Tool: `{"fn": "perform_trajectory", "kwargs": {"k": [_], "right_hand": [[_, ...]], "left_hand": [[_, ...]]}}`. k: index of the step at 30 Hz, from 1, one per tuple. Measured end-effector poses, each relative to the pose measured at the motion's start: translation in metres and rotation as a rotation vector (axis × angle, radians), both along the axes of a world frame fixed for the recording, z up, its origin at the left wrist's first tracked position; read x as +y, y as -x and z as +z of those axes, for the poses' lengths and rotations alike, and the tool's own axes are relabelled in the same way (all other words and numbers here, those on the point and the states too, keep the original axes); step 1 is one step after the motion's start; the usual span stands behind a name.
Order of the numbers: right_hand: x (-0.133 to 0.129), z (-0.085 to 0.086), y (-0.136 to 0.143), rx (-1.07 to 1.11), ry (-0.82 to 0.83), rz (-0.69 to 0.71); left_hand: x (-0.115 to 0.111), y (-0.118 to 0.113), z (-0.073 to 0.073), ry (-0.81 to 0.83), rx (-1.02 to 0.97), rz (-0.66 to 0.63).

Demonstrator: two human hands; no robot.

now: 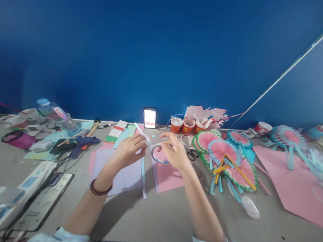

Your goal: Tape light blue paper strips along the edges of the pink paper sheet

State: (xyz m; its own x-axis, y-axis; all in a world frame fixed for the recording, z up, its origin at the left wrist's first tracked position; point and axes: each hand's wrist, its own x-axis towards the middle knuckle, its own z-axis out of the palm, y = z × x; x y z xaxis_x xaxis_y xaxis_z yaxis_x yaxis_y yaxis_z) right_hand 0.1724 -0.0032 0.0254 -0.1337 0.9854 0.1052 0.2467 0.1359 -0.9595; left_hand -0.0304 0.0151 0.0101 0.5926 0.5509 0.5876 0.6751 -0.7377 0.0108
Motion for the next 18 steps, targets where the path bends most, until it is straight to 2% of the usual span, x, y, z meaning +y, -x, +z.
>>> {"fn": "perform_trajectory", "kwargs": {"k": [18], "right_hand": [[-0.0031, 0.0075, 0.0008, 0.022, 0.014, -0.014]], "left_hand": [[0.0009, 0.0016, -0.0009, -0.018, 0.015, 0.023]]}}
